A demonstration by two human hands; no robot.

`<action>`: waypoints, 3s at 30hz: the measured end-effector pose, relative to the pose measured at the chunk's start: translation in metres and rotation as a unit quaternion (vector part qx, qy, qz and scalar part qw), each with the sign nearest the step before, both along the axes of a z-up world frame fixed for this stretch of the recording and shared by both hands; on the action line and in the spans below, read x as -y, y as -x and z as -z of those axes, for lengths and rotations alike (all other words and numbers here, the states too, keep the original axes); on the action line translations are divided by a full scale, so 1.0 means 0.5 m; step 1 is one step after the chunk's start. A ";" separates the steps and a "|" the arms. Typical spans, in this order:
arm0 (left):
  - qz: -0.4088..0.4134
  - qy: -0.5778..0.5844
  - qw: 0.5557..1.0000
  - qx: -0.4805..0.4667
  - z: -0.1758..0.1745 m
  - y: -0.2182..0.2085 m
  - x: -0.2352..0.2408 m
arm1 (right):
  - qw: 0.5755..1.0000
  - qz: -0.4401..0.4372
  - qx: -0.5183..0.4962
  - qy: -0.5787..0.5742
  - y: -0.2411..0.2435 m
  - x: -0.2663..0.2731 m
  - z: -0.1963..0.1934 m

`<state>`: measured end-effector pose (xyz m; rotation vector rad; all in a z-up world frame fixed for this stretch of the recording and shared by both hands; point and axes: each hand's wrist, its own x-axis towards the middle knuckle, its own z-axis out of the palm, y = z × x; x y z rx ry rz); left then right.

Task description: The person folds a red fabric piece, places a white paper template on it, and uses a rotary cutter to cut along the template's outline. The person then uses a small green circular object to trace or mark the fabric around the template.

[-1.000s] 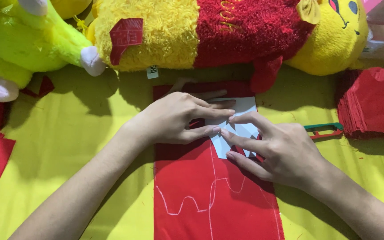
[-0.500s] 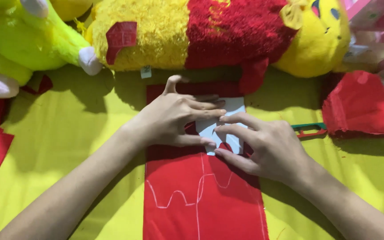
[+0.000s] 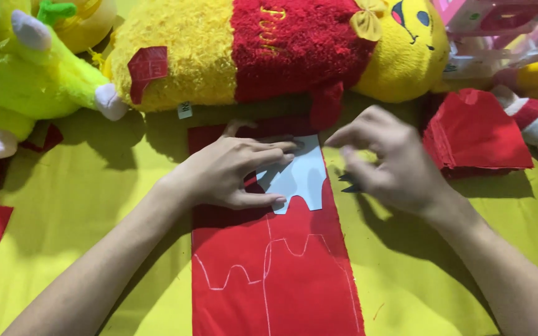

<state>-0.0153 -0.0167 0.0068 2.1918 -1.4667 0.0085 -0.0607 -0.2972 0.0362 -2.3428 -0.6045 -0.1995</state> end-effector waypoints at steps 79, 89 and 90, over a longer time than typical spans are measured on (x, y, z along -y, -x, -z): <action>-0.004 0.041 0.997 -0.063 0.040 -0.026 -0.010 | 0.952 -0.154 0.160 0.211 0.008 -0.021 0.059; -0.009 0.048 0.997 -0.062 0.034 -0.022 -0.006 | 0.951 -0.148 0.165 0.215 0.008 -0.020 0.062; -0.005 0.050 0.997 -0.059 0.034 -0.022 -0.005 | 0.950 -0.149 0.172 0.212 0.008 -0.019 0.062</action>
